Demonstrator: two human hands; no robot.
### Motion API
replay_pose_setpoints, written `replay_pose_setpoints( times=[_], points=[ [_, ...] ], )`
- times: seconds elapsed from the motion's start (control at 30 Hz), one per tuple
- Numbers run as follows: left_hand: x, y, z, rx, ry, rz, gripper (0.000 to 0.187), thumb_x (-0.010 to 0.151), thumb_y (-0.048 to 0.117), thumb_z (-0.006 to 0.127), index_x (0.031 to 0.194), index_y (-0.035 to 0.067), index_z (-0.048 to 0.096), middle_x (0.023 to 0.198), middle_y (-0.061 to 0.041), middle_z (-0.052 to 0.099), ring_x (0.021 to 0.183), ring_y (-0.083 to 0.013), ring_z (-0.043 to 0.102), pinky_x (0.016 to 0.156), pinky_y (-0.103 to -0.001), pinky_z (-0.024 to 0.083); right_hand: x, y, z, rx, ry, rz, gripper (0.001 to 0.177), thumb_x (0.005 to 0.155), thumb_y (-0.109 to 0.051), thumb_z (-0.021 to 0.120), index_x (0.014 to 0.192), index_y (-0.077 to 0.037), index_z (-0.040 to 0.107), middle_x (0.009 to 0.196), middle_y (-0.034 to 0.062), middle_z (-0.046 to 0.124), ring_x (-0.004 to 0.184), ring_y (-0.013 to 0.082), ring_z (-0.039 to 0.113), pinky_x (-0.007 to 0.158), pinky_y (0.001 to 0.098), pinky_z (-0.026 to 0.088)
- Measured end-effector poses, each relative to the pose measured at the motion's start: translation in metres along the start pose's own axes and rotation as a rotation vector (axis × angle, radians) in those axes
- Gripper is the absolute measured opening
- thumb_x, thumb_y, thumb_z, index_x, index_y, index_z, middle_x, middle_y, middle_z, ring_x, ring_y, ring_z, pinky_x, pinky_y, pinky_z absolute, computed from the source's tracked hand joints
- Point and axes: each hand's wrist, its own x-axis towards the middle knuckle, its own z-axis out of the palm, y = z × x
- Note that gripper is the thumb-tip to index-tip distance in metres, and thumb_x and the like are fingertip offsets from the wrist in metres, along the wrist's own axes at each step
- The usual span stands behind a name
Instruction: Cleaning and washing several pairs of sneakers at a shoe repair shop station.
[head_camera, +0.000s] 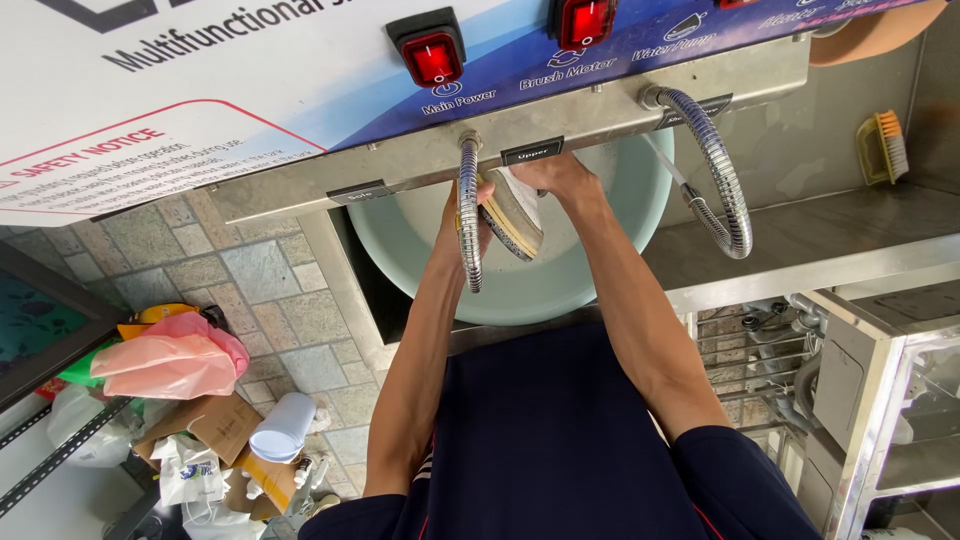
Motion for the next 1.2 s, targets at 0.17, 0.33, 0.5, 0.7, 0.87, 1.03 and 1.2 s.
replay_pose_setpoints(
  times=[0.17,0.33,0.5,0.7,0.87,1.03,1.2],
  points=[
    [-0.008,0.007,0.006,0.010,-0.014,-0.009,0.073,0.083,0.022,0.081,0.137,0.001,0.036,0.126,-0.016,0.050,0.122,-0.0287,0.054,0.111,-0.044,0.046,-0.006,-0.010,-0.003,0.056,-0.009,0.015,0.017,0.093,-0.010,0.057,0.092,0.002,0.069,0.086,0.0200,0.073,0.076,0.0338,0.069,0.071,0.0472,0.056],
    [-0.017,0.011,0.011,0.089,-0.081,0.046,0.112,0.077,0.018,0.078,0.162,-0.005,0.009,0.151,-0.026,0.040,0.142,-0.0368,0.044,0.118,-0.048,0.041,-0.013,-0.019,-0.004,-0.025,0.052,-0.113,0.016,0.091,-0.011,0.061,0.094,0.003,0.069,0.088,0.0209,0.072,0.078,0.0370,0.067,0.071,0.0490,0.055],
    [-0.038,0.023,0.029,0.131,-0.076,0.057,0.116,0.073,0.017,0.084,0.164,0.006,0.013,0.149,-0.018,0.043,0.138,-0.0303,0.048,0.116,-0.042,0.044,-0.024,-0.008,0.004,-0.293,-0.060,-0.140,0.024,0.092,-0.021,0.068,0.095,0.003,0.069,0.094,0.0198,0.073,0.090,0.0366,0.070,0.087,0.0482,0.057],
    [-0.067,-0.008,-0.006,0.256,-0.170,0.053,0.116,0.071,0.017,0.088,0.166,0.002,0.023,0.135,-0.017,0.050,0.121,-0.0303,0.054,0.104,-0.043,0.049,-0.077,-0.068,-0.034,0.242,0.149,-0.181,0.050,0.090,-0.031,0.072,0.131,-0.001,0.070,0.142,0.0243,0.062,0.133,0.0441,0.054,0.116,0.0504,0.043],
    [-0.122,-0.004,0.026,0.228,-0.235,0.092,0.125,0.065,0.017,0.087,0.165,0.011,0.013,0.148,-0.016,0.046,0.136,-0.0300,0.048,0.115,-0.044,0.041,-0.121,-0.089,-0.043,0.204,0.170,-0.169,0.077,0.078,-0.042,0.081,0.138,0.001,0.059,0.144,0.0263,0.053,0.134,0.0449,0.049,0.114,0.0508,0.039],
    [-0.147,-0.021,0.040,0.283,-0.177,0.211,0.133,0.059,0.016,0.087,0.165,0.012,0.008,0.162,-0.015,0.033,0.149,-0.0295,0.034,0.123,-0.043,0.028,-0.145,-0.075,-0.035,0.189,0.115,-0.240,0.073,0.076,-0.041,0.086,0.133,-0.003,0.063,0.143,0.0234,0.058,0.137,0.0423,0.052,0.117,0.0491,0.041],
    [-0.143,-0.041,0.058,0.257,0.015,0.206,0.119,0.070,0.021,0.081,0.167,0.008,0.013,0.163,-0.017,0.035,0.150,-0.0293,0.036,0.122,-0.041,0.030,-0.143,-0.068,-0.037,0.306,0.092,-0.278,0.066,0.079,-0.033,0.085,0.133,0.000,0.064,0.143,0.0222,0.060,0.138,0.0391,0.052,0.117,0.0458,0.042]
  ],
)
